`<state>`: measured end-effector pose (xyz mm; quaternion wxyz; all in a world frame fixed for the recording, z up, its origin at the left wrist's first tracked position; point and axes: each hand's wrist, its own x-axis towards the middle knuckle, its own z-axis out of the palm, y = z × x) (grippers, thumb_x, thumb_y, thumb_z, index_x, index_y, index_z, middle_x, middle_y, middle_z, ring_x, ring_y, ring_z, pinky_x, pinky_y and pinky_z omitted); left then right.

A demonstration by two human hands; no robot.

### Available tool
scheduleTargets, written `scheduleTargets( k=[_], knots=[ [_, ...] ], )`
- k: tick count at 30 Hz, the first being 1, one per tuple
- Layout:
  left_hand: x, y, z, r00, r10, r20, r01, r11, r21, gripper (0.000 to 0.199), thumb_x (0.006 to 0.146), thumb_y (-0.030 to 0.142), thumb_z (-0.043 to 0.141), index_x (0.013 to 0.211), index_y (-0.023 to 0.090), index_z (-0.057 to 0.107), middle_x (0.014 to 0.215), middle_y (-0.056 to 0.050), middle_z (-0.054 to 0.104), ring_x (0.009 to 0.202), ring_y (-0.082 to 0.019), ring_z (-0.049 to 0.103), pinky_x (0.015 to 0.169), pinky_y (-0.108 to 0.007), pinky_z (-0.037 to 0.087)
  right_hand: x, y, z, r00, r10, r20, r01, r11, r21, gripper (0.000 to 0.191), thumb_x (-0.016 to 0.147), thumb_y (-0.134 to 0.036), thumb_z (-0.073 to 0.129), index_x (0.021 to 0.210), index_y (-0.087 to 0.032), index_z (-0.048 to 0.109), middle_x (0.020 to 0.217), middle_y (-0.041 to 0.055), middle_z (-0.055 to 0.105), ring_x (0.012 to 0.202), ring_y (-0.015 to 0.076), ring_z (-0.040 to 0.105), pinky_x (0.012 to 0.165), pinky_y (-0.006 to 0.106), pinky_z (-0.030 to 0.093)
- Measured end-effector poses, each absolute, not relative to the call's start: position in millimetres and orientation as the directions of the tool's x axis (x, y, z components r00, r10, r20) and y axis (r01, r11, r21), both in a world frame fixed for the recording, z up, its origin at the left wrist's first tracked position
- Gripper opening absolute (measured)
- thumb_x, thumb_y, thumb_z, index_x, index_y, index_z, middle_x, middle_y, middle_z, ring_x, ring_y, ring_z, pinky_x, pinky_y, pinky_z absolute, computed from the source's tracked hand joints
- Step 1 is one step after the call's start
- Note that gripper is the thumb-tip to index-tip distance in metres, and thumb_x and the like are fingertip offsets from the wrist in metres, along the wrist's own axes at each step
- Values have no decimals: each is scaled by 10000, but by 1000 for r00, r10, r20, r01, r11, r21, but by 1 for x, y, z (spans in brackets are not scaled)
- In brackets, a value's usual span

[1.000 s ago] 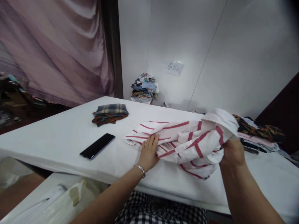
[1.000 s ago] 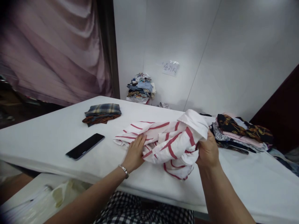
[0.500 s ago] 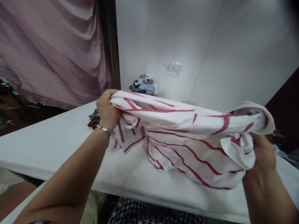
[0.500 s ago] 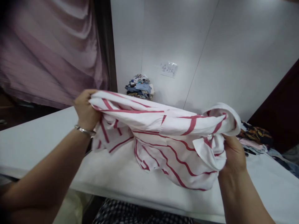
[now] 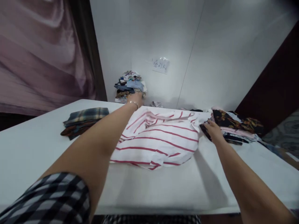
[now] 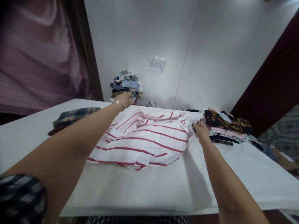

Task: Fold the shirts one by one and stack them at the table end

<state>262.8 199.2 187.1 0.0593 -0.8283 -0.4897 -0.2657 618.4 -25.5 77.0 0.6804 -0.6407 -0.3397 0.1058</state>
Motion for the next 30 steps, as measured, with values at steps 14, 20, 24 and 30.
scheduleTargets(
  k=[14,20,24,30],
  knots=[
    [110,72,-8,707,628,326,606,-775,179,539,764,505,602,1245,262,586,1340,-98,566,1219,-287,527,1013,-440,429,489,-133,-36,161,932,325,755,95,-649,422,807,-258,533,1219,-285,617,1290,66,595,1148,249,568,942,424,487],
    [120,75,-10,703,635,319,633,-764,126,290,833,386,488,967,243,701,1238,-115,632,1176,-294,552,968,-475,441,467,-101,-26,-24,942,334,873,182,-452,307,830,-267,512,1079,-323,682,1073,46,675,997,251,604,848,403,510],
    [131,69,15,700,607,375,616,-780,114,295,871,305,401,880,223,684,1072,-100,700,1032,-266,611,913,-453,449,485,-94,0,0,922,388,871,191,-453,260,858,-250,451,930,-290,698,921,40,683,883,229,607,802,386,503],
    [137,31,33,737,558,380,551,-823,139,317,911,295,347,948,221,653,905,-78,704,827,-228,630,808,-385,464,542,-137,26,341,743,576,783,115,-612,197,832,-284,514,958,-281,665,960,52,673,932,274,611,874,430,466]
  ],
)
